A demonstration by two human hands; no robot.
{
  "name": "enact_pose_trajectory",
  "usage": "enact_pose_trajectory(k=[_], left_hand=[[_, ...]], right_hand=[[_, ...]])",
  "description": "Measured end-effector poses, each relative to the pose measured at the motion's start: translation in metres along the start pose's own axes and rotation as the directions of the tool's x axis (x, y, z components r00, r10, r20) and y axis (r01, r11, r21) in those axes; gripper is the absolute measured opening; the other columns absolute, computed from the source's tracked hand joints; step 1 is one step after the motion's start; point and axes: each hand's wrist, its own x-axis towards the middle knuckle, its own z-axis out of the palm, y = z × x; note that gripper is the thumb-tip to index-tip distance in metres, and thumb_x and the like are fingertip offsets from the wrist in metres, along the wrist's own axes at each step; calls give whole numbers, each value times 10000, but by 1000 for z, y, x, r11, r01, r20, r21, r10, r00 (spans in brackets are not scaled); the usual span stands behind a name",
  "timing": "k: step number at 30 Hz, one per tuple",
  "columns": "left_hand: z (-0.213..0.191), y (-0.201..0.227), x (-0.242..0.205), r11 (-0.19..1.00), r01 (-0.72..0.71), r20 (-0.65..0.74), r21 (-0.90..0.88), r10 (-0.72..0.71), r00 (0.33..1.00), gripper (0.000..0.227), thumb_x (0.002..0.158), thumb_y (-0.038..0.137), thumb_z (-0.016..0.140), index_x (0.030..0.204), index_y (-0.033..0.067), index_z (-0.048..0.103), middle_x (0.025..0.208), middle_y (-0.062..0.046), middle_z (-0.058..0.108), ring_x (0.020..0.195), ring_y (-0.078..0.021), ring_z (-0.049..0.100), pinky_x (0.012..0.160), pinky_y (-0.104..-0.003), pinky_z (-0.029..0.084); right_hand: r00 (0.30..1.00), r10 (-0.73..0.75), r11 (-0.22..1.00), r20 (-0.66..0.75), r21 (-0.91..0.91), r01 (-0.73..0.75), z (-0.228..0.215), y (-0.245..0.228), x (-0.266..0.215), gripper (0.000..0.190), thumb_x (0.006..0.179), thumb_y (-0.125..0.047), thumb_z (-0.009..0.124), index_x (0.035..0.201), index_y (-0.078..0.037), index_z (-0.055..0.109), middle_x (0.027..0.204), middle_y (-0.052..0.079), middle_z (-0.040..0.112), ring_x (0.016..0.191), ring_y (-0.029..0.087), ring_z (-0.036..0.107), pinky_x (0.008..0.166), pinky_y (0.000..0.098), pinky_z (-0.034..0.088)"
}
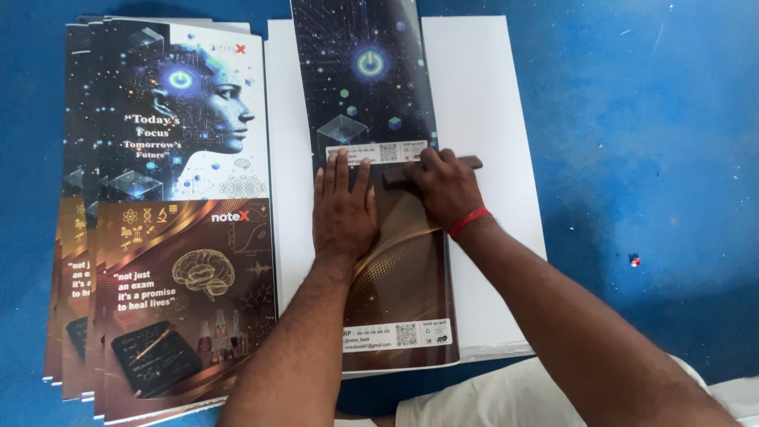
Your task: The person places a printed cover sheet onto a stack of white paper, folds it over, and uses a wooden block to press the spine. The person repeats this process for multiple notebooks.
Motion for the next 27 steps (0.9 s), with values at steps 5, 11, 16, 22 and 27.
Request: enact_pose_trajectory(k=[5,11,16,22,27], left_hand=[[5,-1,-1,1000,14,-3,0,-14,1000,540,1014,291,525,1526,124,479,1625,-229,342,1524,-374,310,1259,-510,226],[4,1,1,1000,17,-3,9,-17,1000,546,1005,292,525,1525,131,477,1623,-222,343,1518,-370,316,1255,-505,226],[2,2,1,1000,27,2,9,-27,1000,538,1005,291,518,1519,137,484,1610,-212,357,1510,-369,328,1256,-509,231],[4,1,1,1000,8,-20,27,-7,1000,522,1012,293,513,1508,132,488,1608,-219,361,1502,-368,333,1252,-507,233],[2,2,0,1000,20,-11,13,-20,1000,523,1007,291,518,1507,138,489,1608,-211,362,1509,-365,330,1258,-505,233]], right_hand=[[996,27,1000,91,12,-28,-3,-9,-19,236,906,-169,676,1138,-169,715,1061,90,635,951,284,653,785,412,576],[971,72,996,227,-62,-59,-13,-31,-48,286,892,-203,680,1177,-205,704,1146,84,627,962,258,660,728,448,596],[897,132,986,423,-146,-76,-34,-49,-69,306,908,-279,714,1205,-213,682,1164,40,614,1024,225,642,807,522,584],[896,100,995,433,-34,-95,-40,-59,-91,395,892,-274,730,1266,-158,677,1236,79,589,1018,242,627,835,405,600],[883,93,995,461,-4,-103,-39,-63,-103,385,921,-268,714,1275,-122,671,1300,72,578,1017,231,626,847,365,600]])
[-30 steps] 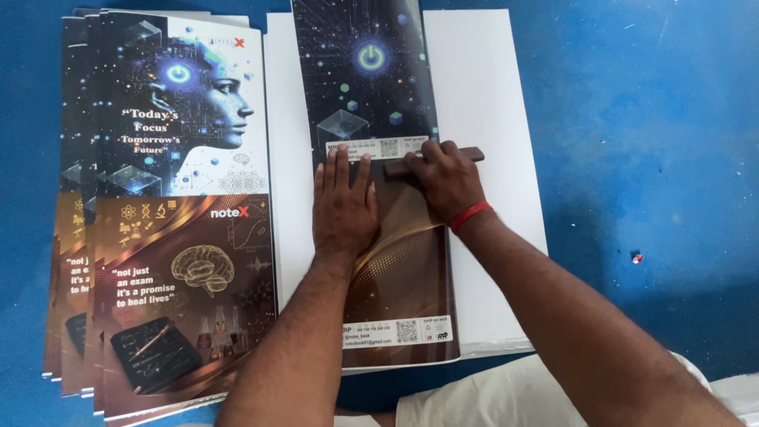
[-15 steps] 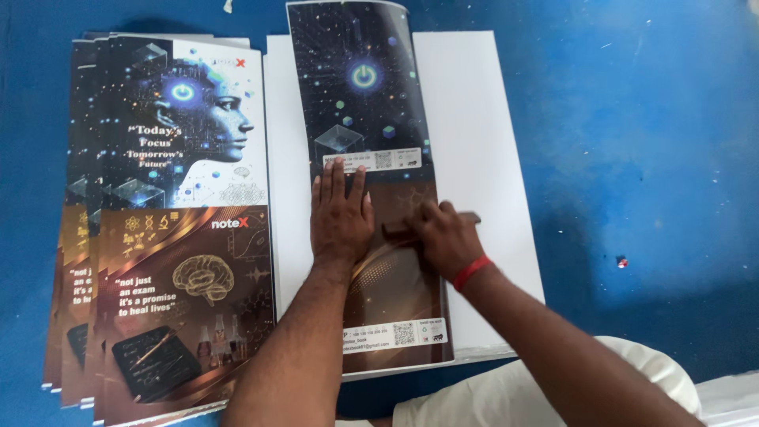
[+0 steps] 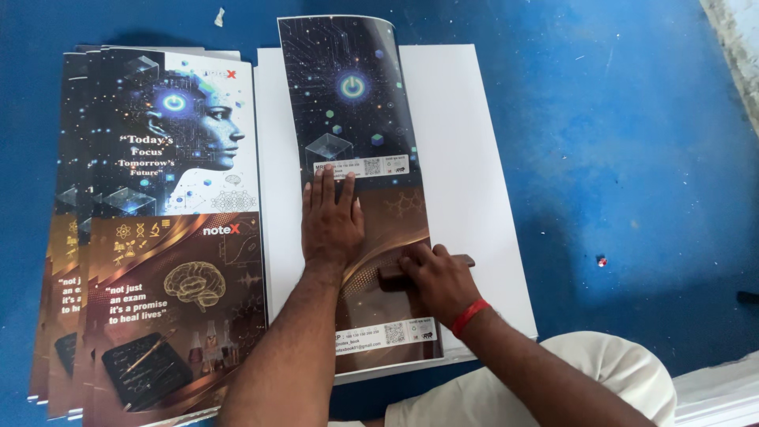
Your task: The person places a printed cover sheet onto a stack of white paper, folds it over, and uses a wooden block to press the spine. The person repeats this process for multiple notebooks.
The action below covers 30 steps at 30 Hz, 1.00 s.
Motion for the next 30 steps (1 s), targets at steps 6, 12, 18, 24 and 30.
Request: enact_pose_trajectory(k=[6,12,18,24,30], left_hand=[[1,-1,1,1000,-5,-1,6,5,1000,528,1005,291,523,1509,138,484,1610,-213,360,1509,-361,329,1257,-507,232],[2,-1,2,1000,1,12,9,-1,1000,535,1007,296,517,1515,132,476,1613,-216,351,1514,-359,320,1258,-502,228],[3,0,1,1000,14,17,-1,-14,1000,533,1010,304,508,1519,147,474,1622,-212,341,1518,-355,314,1262,-496,212],[4,-1,0,1000,2,7,1,-2,1000,544,1004,301,504,1525,150,464,1623,-213,333,1513,-364,313,1257,-496,209],[5,-2,1,1000,12,11,6,-12,1000,541,1009,303,507,1525,143,464,1620,-210,338,1517,-362,313,1264,-497,212]], right_hand=[[999,10,1000,34,-16,-9,0,-3,-3,389,930,-269,701,1290,-126,659,1316,81,572,1044,241,618,854,379,594],[999,-1,1000,33,0,1,-1,-5,-7,418,919,-261,701,1306,-113,651,1316,91,574,1052,249,609,864,372,590],[996,28,999,89,38,-32,-3,-8,-15,397,957,-280,670,1317,-116,646,1304,86,567,1049,241,597,855,368,582],[996,-3,1000,86,27,1,7,-8,-24,370,942,-195,651,1307,-133,660,1324,90,561,1051,246,594,861,379,581],[970,15,999,244,-53,-2,-3,-19,-36,428,949,-182,633,1375,-161,599,1332,95,544,1080,247,581,865,435,575]])
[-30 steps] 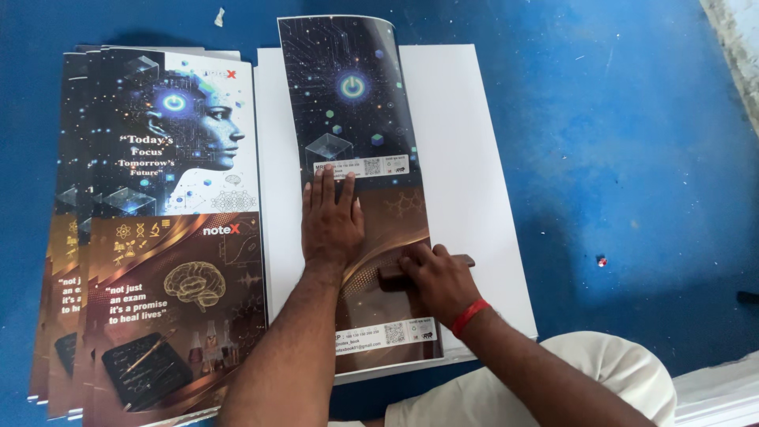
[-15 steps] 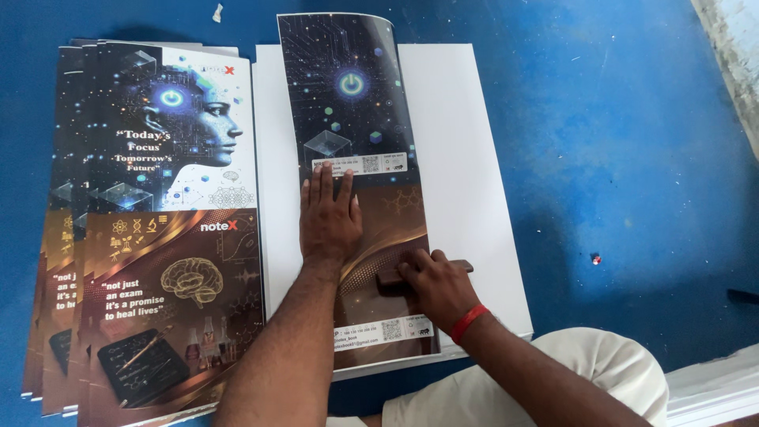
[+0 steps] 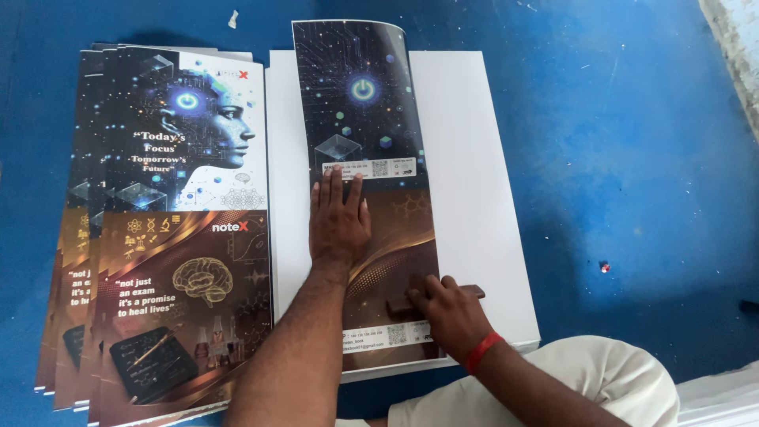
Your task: The person places a printed cover sheet onto a stack of white paper, folds it over, and uses a wooden block to press the spine. The person repeats this process for multiple notebooks.
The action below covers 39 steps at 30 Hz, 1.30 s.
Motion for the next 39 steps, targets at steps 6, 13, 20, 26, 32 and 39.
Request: enact_pose_trajectory(k=[6,13,20,26,32,39], left_hand=[[0,1,0,1000,-1,-5,-13,1,1000,537,1005,303,514,1516,142,475,1615,-214,353,1511,-363,322,1261,-493,216],[1,0,0,1000,-10,-12,6,10,1000,539,1004,297,513,1515,133,480,1606,-222,364,1512,-360,327,1262,-500,221],[4,-2,-1,1000,-19,-16,1,19,1000,531,1012,294,502,1516,129,474,1608,-224,353,1511,-367,327,1260,-506,231],[4,-5,-1,999,-37,-23,2,37,999,535,1015,299,501,1520,127,469,1612,-221,347,1505,-367,333,1253,-512,243],[3,-5,-3,999,-48,-25,2,48,999,523,1029,320,501,1518,136,473,1615,-218,352,1508,-372,340,1257,-507,244],[-2,-8,-5,995,-102,-56,-8,101,993,552,1026,359,518,1524,126,470,1610,-236,353,1496,-393,344,1246,-515,248]], right_hand=[[996,-28,993,81,117,19,5,-8,-24,419,947,-227,653,1356,-152,600,1294,115,523,1098,271,574,866,423,574],[996,-74,979,-46,185,82,31,-10,-38,259,970,-131,605,1219,-119,674,1302,84,552,1096,275,608,857,429,577],[980,-88,978,177,201,52,30,-14,-44,324,1011,-109,535,1323,-90,617,1205,150,566,1059,286,595,854,419,568],[988,-148,968,43,211,136,46,-12,-49,298,953,-82,575,1238,-73,663,1165,142,603,1044,295,611,891,431,562],[983,-178,976,31,133,173,54,-12,-56,337,951,-122,571,1279,-75,635,1168,164,591,1060,344,604,860,549,529],[968,-249,930,-18,276,244,55,-11,-64,307,947,-92,564,1242,-51,638,1240,162,614,1090,335,610,893,481,530]])
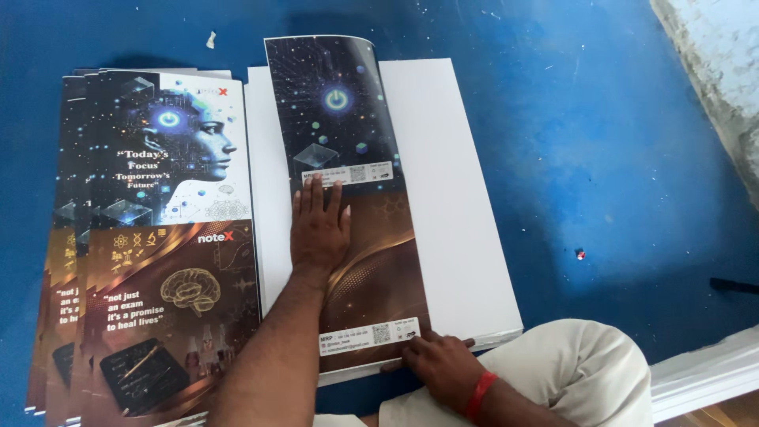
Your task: The person places a printed cover sheet onto a stack of white paper, folds it over, and uses a wooden block to press the spine. The person repeats this process for multiple notebooks.
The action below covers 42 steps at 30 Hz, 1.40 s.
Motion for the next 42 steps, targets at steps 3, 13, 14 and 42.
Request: enact_pose_trajectory(k=[3,13,14,42], left_hand=[[-5,-8,-8,1000,-23,3,-12,24,1000,550,1024,353,532,1522,124,480,1611,-233,364,1499,-388,350,1251,-519,249],[-17,-6,-23,997,-16,52,76,12,999,562,1015,325,508,1532,117,436,1613,-252,331,1491,-403,304,1208,-570,220],[-19,0,-27,998,-26,20,64,25,1000,568,1031,305,488,1558,110,410,1627,-261,318,1504,-411,294,1222,-568,213],[-16,44,-86,993,91,125,73,-100,987,551,1022,308,437,1552,162,392,1634,-200,294,1521,-368,259,1237,-556,166]], right_hand=[[997,79,993,-22,94,-77,-17,-3,7,234,967,-95,557,1181,-60,644,1282,142,607,1085,304,613,913,456,529],[941,339,930,-9,154,-334,-70,11,51,335,938,-92,664,1265,-127,600,1221,69,604,1111,255,590,988,388,514],[944,330,933,-4,153,-326,-73,12,51,358,924,-94,678,1272,-129,599,1229,72,600,1126,264,583,993,396,511],[966,231,957,117,153,-247,-126,61,125,395,727,-71,853,1099,-130,735,1166,73,732,1107,251,697,962,361,574]])
